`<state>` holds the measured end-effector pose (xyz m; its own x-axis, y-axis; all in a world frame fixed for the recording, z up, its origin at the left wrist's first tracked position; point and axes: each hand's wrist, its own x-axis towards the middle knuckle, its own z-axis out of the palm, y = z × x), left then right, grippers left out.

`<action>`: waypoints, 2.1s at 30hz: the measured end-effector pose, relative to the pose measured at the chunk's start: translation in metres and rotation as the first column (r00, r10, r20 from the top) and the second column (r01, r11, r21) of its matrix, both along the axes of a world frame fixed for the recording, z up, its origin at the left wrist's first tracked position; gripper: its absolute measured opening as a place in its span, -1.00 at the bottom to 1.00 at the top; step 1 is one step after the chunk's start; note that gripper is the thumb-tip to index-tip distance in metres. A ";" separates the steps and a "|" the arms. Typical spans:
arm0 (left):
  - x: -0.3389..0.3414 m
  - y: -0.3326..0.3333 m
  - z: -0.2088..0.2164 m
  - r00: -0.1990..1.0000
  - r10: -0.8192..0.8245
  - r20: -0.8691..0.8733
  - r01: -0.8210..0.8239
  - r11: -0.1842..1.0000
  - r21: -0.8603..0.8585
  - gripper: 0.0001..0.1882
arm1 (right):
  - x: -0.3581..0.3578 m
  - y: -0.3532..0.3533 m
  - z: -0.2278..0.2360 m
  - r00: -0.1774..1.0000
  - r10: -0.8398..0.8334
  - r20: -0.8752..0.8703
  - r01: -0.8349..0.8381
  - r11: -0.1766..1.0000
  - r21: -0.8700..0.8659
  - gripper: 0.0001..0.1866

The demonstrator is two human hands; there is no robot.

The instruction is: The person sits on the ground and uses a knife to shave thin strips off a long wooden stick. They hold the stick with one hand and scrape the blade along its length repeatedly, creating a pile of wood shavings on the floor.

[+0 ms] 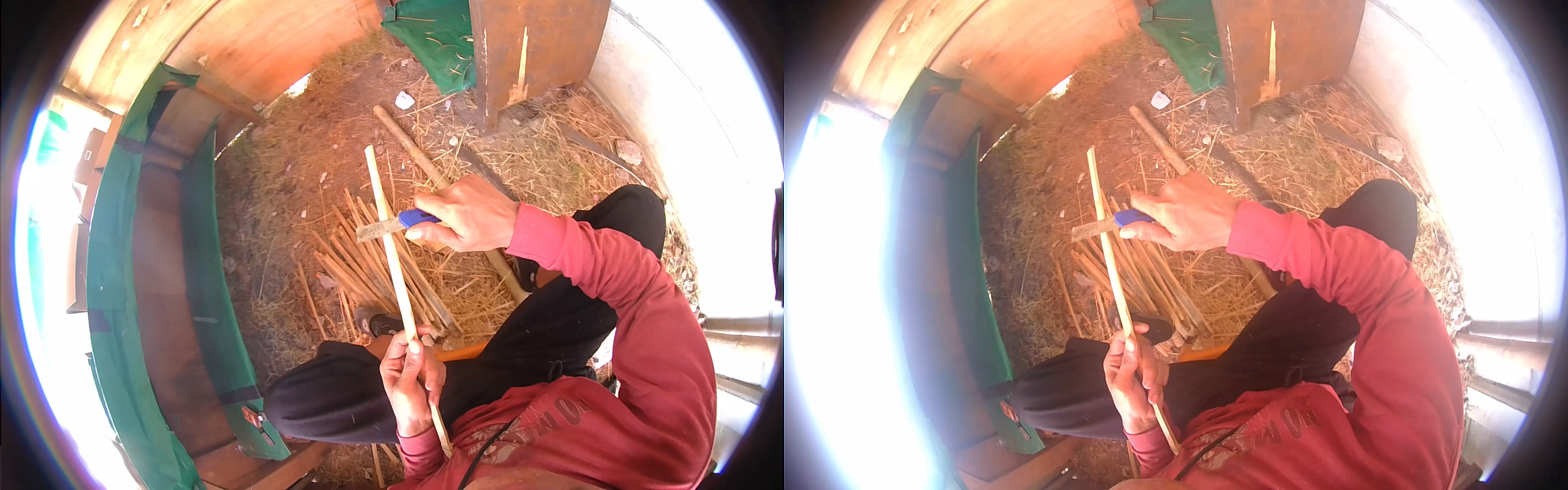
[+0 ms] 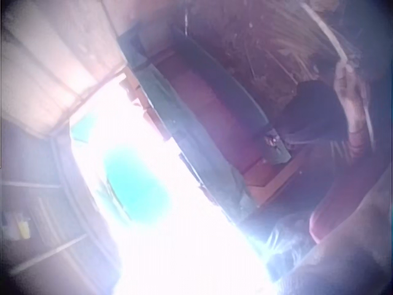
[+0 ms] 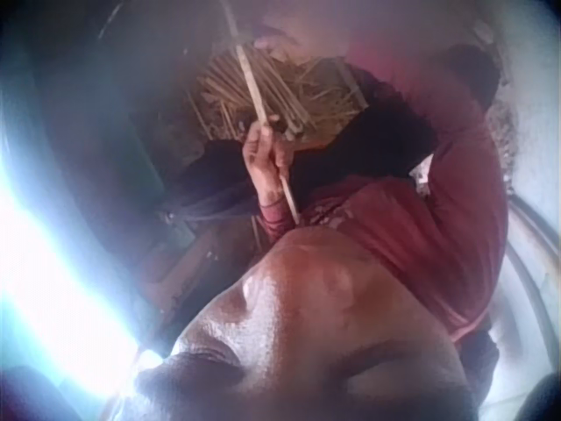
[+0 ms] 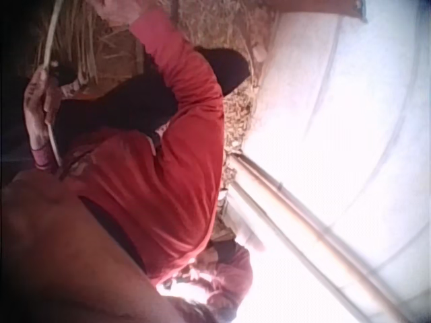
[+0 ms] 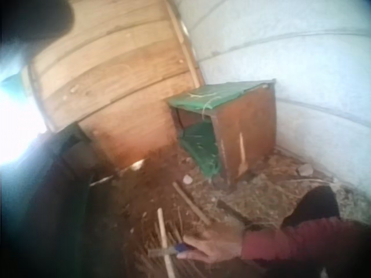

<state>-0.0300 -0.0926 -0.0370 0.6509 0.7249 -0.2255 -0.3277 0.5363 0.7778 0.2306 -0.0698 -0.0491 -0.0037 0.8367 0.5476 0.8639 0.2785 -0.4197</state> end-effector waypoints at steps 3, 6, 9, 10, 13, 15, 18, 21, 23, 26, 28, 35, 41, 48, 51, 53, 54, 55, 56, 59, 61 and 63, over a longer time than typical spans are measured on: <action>0.003 -0.009 0.005 0.996 0.018 -0.082 -0.011 0.996 0.086 -0.73 | -0.004 -0.001 -0.004 0.999 -0.025 0.033 0.023 0.997 0.072 -0.51; 0.003 -0.018 0.011 0.988 0.059 -0.142 -0.037 0.987 0.154 -0.75 | -0.004 0.000 -0.005 0.983 -0.162 0.083 0.151 0.981 0.125 -0.53; 0.006 -0.020 0.010 0.980 0.047 -0.192 -0.015 0.986 0.167 -0.75 | 0.021 0.022 -0.003 0.907 -0.414 0.083 0.404 0.908 0.116 -0.61; 0.005 -0.021 0.011 0.980 0.052 -0.194 -0.020 0.986 0.167 -0.75 | 0.023 0.021 -0.002 0.898 -0.423 0.118 0.415 0.905 0.091 -0.58; 0.008 -0.025 0.011 0.984 0.035 -0.175 -0.006 0.987 0.163 -0.75 | 0.032 0.024 -0.010 0.876 -0.477 0.070 0.473 0.879 0.058 -0.49; 0.001 -0.032 0.017 0.988 -0.031 -0.152 0.060 0.980 0.190 -0.74 | 0.092 0.041 -0.051 0.711 -0.695 0.107 0.683 0.718 0.131 -0.42; -0.010 -0.027 0.017 0.979 0.028 -0.202 0.008 0.984 0.180 -0.72 | 0.134 0.033 -0.012 0.551 -0.834 0.032 0.822 0.535 -0.196 -0.38; -0.005 -0.016 0.009 0.976 0.073 -0.207 -0.047 0.990 0.130 -0.72 | 0.093 0.026 0.012 0.700 -0.680 -0.217 0.661 0.733 -0.162 -0.40; 0.001 -0.016 0.008 0.979 0.026 -0.200 -0.002 0.993 0.117 -0.72 | 0.067 0.016 0.000 0.853 -0.479 -0.206 0.469 0.878 -0.100 -0.48; 0.000 -0.016 0.005 0.987 0.029 -0.161 -0.011 0.994 0.113 -0.72 | 0.027 0.004 0.006 0.982 -0.183 -0.053 0.183 0.983 0.000 -0.60; -0.001 -0.016 0.006 0.992 0.021 -0.127 -0.008 0.995 0.098 -0.71 | 0.016 0.001 0.005 0.989 -0.150 -0.002 0.150 0.985 0.079 -0.61; -0.004 -0.035 0.019 0.977 -0.187 -0.098 0.198 0.973 0.118 -0.71 | 0.087 0.021 -0.013 0.634 -0.764 0.119 0.773 0.633 -0.048 -0.53; -0.004 -0.009 0.007 0.995 0.057 -0.086 -0.050 0.995 0.082 -0.67 | 0.054 0.007 0.003 0.867 -0.445 -0.223 0.473 0.876 0.094 -0.59; -0.001 -0.005 0.006 0.998 0.040 0.058 -0.037 0.997 -0.064 -0.70 | -0.025 -0.012 -0.004 0.999 0.003 -0.041 -0.005 0.999 -0.054 -0.62; -0.002 -0.010 0.007 0.999 0.037 0.033 -0.035 0.998 -0.044 -0.72 | -0.030 -0.012 -0.009 0.999 -0.047 0.014 0.048 0.999 -0.025 -0.62; -0.002 -0.011 0.007 0.998 0.040 0.038 -0.038 0.997 -0.064 -0.72 | -0.028 -0.006 -0.010 0.988 -0.135 0.075 0.140 0.988 -0.059 -0.60; -0.002 -0.011 0.005 0.998 0.038 0.052 -0.032 0.994 -0.103 -0.72 | -0.020 0.001 -0.009 0.971 -0.208 0.120 0.223 0.967 -0.122 -0.59; -0.001 -0.012 0.005 0.997 0.026 0.066 -0.016 0.989 -0.145 -0.72 | -0.006 0.005 -0.007 0.943 -0.285 0.171 0.314 0.932 -0.182 -0.57; -0.008 -0.019 0.008 0.987 -0.032 0.156 0.057 0.986 -0.154 -0.71 | 0.026 0.017 -0.021 0.880 -0.452 0.143 0.473 0.860 -0.193 -0.57; -0.010 -0.021 0.017 0.966 -0.123 0.225 0.147 0.985 -0.094 -0.69 | 0.068 0.021 -0.040 0.748 -0.663 0.038 0.663 0.745 -0.074 -0.54; -0.012 -0.011 0.003 0.994 0.034 0.108 -0.012 0.980 -0.198 -0.70 | 0.064 0.031 -0.022 0.803 -0.592 -0.072 0.591 0.806 -0.034 -0.53; -0.007 -0.005 -0.003 0.996 0.076 0.044 -0.066 0.979 -0.192 -0.67 | 0.028 0.016 -0.004 0.877 -0.431 -0.213 0.410 0.901 -0.140 -0.53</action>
